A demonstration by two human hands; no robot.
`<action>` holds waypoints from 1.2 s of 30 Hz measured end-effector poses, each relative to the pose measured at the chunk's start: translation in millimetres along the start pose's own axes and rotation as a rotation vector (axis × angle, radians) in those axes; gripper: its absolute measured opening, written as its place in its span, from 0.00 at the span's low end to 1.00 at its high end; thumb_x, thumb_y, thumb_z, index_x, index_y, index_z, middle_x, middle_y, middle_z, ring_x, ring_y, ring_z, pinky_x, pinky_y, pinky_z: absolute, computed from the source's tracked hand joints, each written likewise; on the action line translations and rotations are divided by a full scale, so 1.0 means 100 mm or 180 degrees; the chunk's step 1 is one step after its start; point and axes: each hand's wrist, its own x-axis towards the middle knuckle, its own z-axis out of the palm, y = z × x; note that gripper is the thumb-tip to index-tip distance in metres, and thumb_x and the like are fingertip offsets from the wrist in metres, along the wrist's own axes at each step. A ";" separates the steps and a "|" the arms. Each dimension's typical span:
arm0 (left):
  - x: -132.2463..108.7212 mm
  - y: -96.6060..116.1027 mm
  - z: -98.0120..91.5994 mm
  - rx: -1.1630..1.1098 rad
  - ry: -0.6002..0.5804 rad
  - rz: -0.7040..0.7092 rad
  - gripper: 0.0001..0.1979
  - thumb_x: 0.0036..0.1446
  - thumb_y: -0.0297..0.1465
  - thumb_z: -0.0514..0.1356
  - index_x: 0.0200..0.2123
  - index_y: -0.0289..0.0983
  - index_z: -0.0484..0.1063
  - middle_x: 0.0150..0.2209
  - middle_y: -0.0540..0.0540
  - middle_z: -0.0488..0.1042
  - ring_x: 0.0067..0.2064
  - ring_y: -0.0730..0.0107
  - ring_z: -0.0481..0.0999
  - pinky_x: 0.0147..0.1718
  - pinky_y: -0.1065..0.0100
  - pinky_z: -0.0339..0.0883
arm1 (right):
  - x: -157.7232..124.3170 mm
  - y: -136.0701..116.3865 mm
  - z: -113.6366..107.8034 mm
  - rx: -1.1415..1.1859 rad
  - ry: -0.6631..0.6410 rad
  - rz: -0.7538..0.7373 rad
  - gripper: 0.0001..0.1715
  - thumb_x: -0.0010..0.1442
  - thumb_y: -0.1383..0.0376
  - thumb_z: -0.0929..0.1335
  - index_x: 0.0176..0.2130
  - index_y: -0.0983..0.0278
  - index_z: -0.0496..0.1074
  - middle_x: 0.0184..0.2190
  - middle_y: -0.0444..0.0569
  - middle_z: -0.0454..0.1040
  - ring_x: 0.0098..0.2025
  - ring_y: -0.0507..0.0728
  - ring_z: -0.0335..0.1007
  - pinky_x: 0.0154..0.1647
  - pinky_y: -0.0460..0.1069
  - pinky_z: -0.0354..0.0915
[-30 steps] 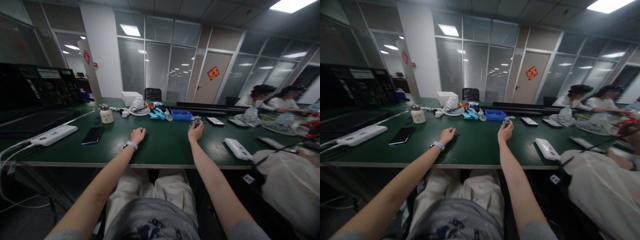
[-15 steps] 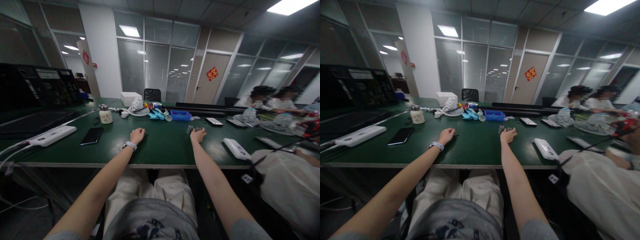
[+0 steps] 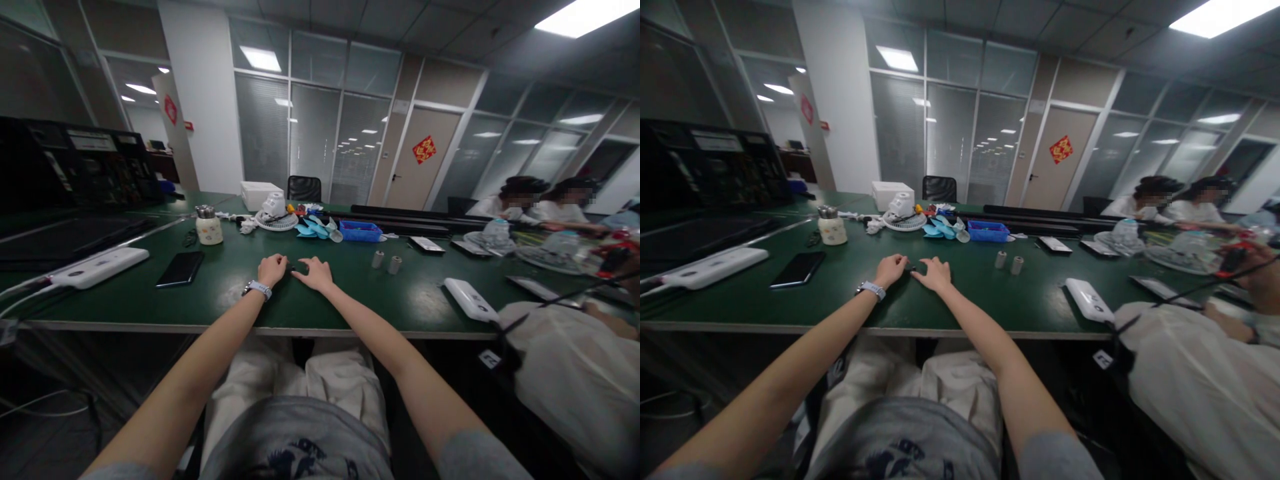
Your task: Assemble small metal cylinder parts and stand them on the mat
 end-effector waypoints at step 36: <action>0.01 0.00 0.01 -0.0046 -0.0035 0.0006 0.19 0.61 0.42 0.49 0.37 0.42 0.78 0.37 0.45 0.79 0.39 0.61 0.76 0.35 0.67 0.63 | -0.29 1.62 -1.48 -0.1599 0.1991 0.2155 0.21 0.65 0.58 0.59 0.46 0.63 0.77 0.43 0.61 0.71 0.48 0.66 0.63 0.45 0.57 0.56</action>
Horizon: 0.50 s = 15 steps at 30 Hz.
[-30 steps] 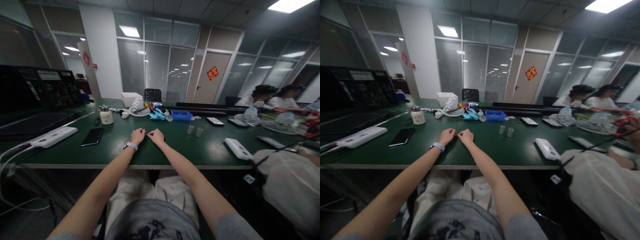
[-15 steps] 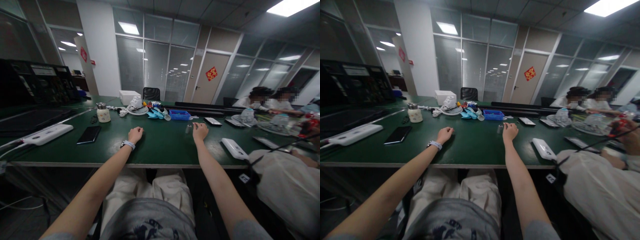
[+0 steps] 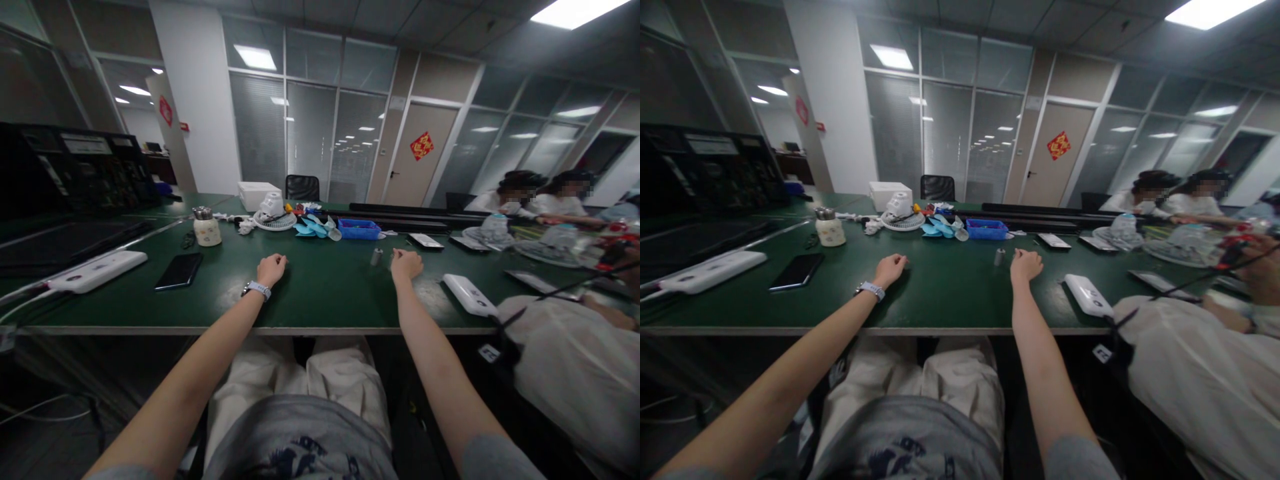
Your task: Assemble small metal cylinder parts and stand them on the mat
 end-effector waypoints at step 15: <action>-0.02 0.02 -0.03 0.0012 -0.0047 0.0010 0.19 0.61 0.42 0.49 0.38 0.42 0.78 0.38 0.45 0.80 0.40 0.60 0.76 0.36 0.66 0.64 | -0.15 -0.21 0.12 -0.0417 0.0321 -0.0985 0.27 0.58 0.50 0.63 0.48 0.65 0.74 0.61 0.62 0.55 0.63 0.68 0.41 0.59 0.68 0.37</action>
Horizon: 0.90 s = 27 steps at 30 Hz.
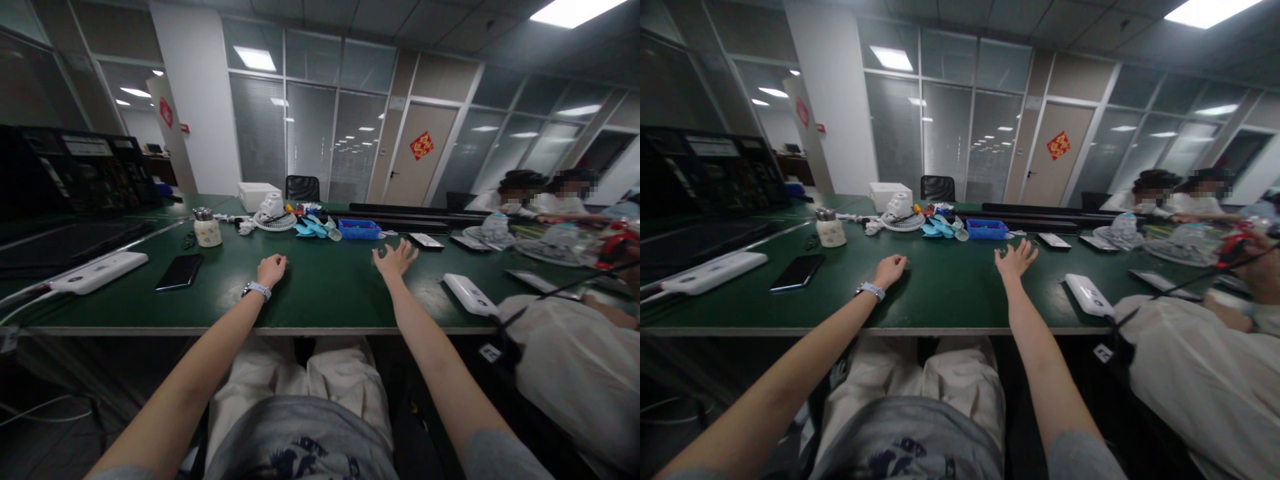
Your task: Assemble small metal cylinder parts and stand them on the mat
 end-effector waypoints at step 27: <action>-0.17 0.26 -0.12 -0.0672 0.0245 0.1092 0.17 0.60 0.44 0.55 0.41 0.42 0.80 0.39 0.47 0.80 0.43 0.65 0.73 0.48 0.64 0.60 | -0.85 -1.86 -0.33 0.2153 -0.0764 -0.1547 0.17 0.50 0.55 0.71 0.37 0.64 0.74 0.48 0.54 0.71 0.59 0.64 0.55 0.61 0.58 0.46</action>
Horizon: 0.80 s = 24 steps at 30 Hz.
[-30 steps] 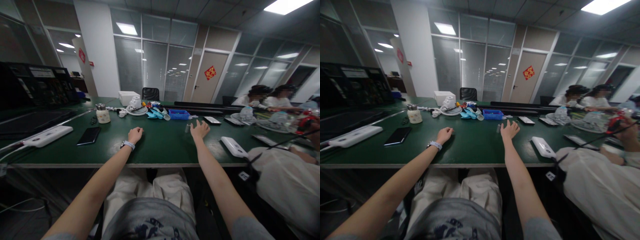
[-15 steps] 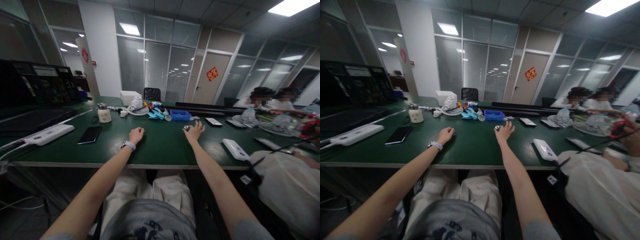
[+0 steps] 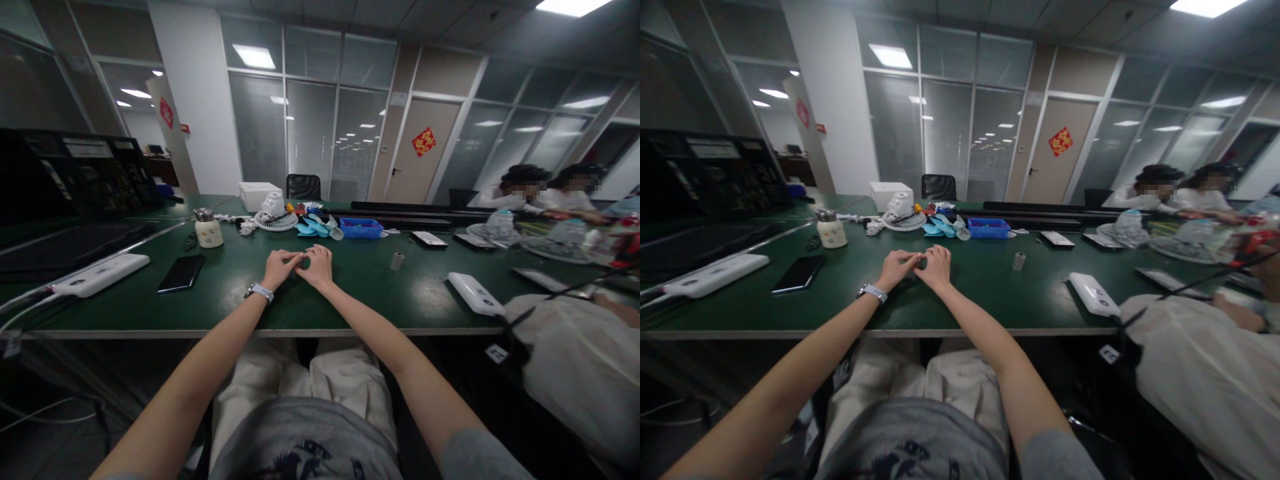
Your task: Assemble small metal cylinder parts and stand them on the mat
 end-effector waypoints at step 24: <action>0.03 -0.30 0.04 0.0673 -0.0584 -0.0832 0.19 0.49 0.52 0.61 0.37 0.47 0.82 0.36 0.46 0.81 0.41 0.58 0.76 0.41 0.65 0.65 | -0.01 0.29 0.02 0.2137 -0.0135 0.1765 0.17 0.48 0.56 0.74 0.35 0.63 0.71 0.37 0.49 0.78 0.41 0.55 0.74 0.45 0.50 0.67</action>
